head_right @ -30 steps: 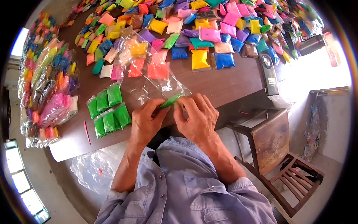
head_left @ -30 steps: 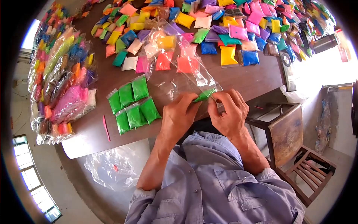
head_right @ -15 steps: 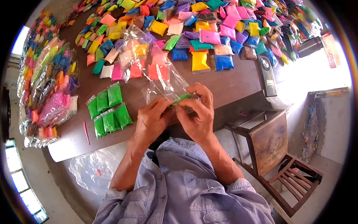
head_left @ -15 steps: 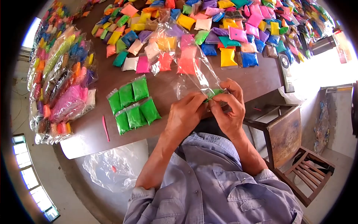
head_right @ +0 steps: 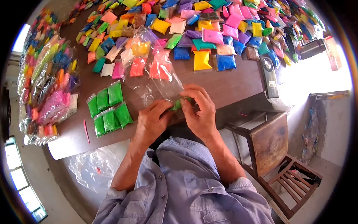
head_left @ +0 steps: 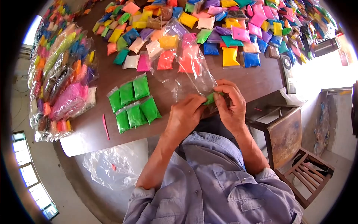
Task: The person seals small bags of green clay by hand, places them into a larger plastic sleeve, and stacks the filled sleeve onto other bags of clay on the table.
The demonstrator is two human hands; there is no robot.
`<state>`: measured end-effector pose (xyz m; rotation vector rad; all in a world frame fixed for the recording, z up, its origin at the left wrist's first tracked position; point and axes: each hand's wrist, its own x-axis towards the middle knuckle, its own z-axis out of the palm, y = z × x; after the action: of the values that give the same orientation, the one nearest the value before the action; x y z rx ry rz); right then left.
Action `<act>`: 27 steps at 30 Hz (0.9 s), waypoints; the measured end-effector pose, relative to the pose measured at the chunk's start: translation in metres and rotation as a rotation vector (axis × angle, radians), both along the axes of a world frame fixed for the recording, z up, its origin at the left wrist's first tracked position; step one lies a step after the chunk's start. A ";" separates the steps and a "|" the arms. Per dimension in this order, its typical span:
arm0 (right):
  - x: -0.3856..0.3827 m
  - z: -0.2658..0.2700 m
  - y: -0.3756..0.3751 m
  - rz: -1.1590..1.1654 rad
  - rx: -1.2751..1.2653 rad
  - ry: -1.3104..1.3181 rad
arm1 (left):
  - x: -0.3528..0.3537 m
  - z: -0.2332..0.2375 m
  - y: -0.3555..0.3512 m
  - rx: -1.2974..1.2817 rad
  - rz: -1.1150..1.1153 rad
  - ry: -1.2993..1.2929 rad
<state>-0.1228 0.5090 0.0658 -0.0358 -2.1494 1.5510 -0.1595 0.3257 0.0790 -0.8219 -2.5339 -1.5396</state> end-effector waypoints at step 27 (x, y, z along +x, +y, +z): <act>0.008 -0.022 -0.006 -0.009 -0.207 -0.096 | 0.054 0.201 0.029 1.399 -0.268 -0.183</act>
<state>-0.1144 0.5032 0.0440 -0.1923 -2.0474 1.7936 -0.1051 0.3548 0.2803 -0.7229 -0.8123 -2.8085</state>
